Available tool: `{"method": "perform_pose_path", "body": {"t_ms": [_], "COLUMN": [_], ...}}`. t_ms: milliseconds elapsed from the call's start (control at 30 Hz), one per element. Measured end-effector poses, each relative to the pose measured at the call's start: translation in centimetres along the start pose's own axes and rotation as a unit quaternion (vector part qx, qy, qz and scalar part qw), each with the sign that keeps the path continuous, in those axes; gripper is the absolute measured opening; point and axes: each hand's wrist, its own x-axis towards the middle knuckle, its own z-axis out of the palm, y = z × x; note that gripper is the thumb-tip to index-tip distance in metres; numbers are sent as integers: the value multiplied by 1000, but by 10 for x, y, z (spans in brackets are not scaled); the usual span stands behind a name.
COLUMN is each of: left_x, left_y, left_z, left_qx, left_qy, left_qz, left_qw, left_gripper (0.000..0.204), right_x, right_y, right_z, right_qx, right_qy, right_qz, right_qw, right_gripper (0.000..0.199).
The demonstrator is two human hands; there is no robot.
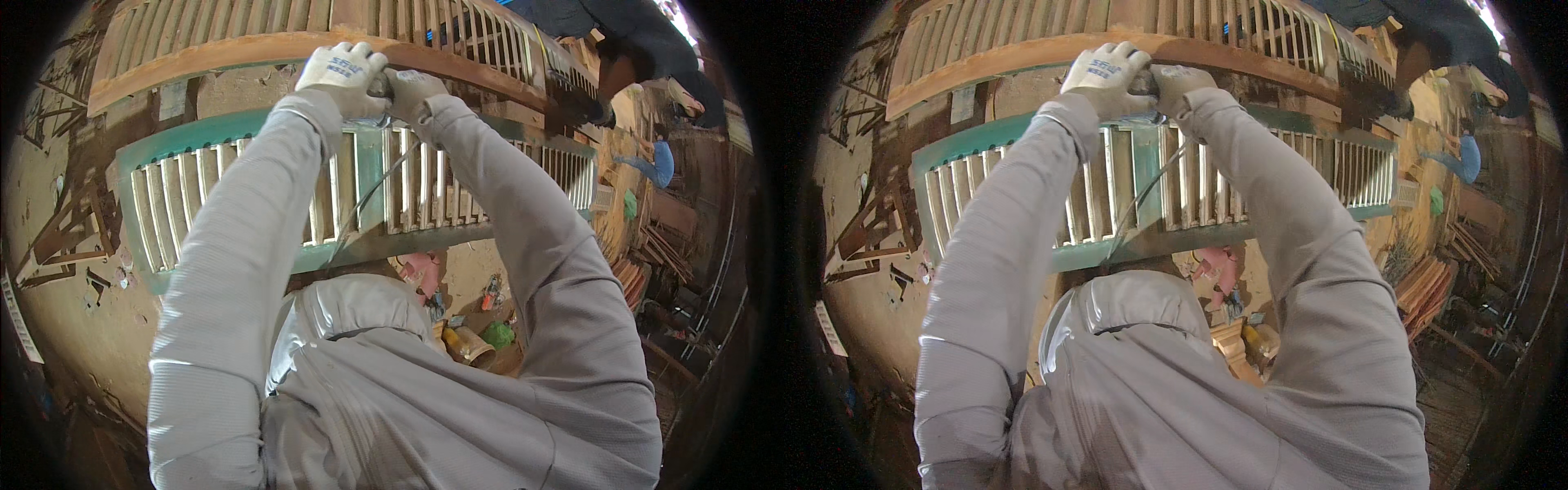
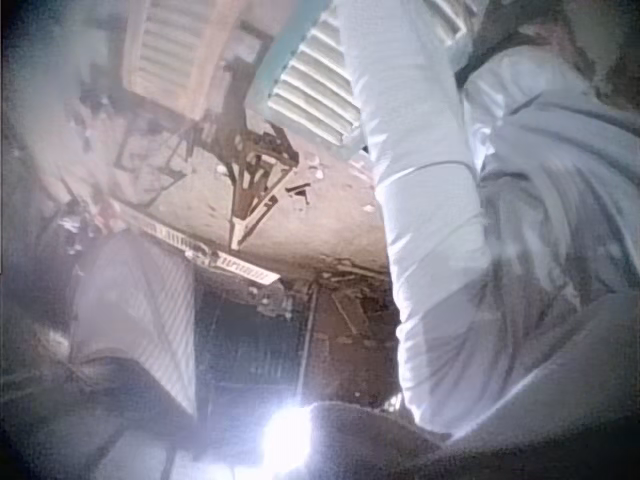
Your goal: The person sands a wooden slatted panel with a sanding block, moving it back and forth across the surface. The person repositions the panel and continues sanding different sections. Another person is visible in the background also sanding a similar panel.
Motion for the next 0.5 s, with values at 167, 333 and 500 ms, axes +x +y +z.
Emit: {"method": "perform_pose_path", "body": {"t_ms": [167, 333, 500], "left_x": [-2, -12, -4], "left_y": [-20, -47, -29], "left_z": [4, 3, -3], "left_qx": [-7, 31, 62], "left_qy": [14, 10, -19], "left_qz": [-15, -26, 19], "left_qw": [1000, 999, 998], "left_gripper": [72, 74, 72], "right_x": [16, 33, 38], "right_y": [-11, -34, -13], "right_z": [6, 14, 37], "right_qx": [10, 78, 165], "right_qy": [11, 5, -32], "right_qz": [-21, -31, -24], "right_qw": [1000, 996, 986], "right_gripper": [47, 52, 60]}}
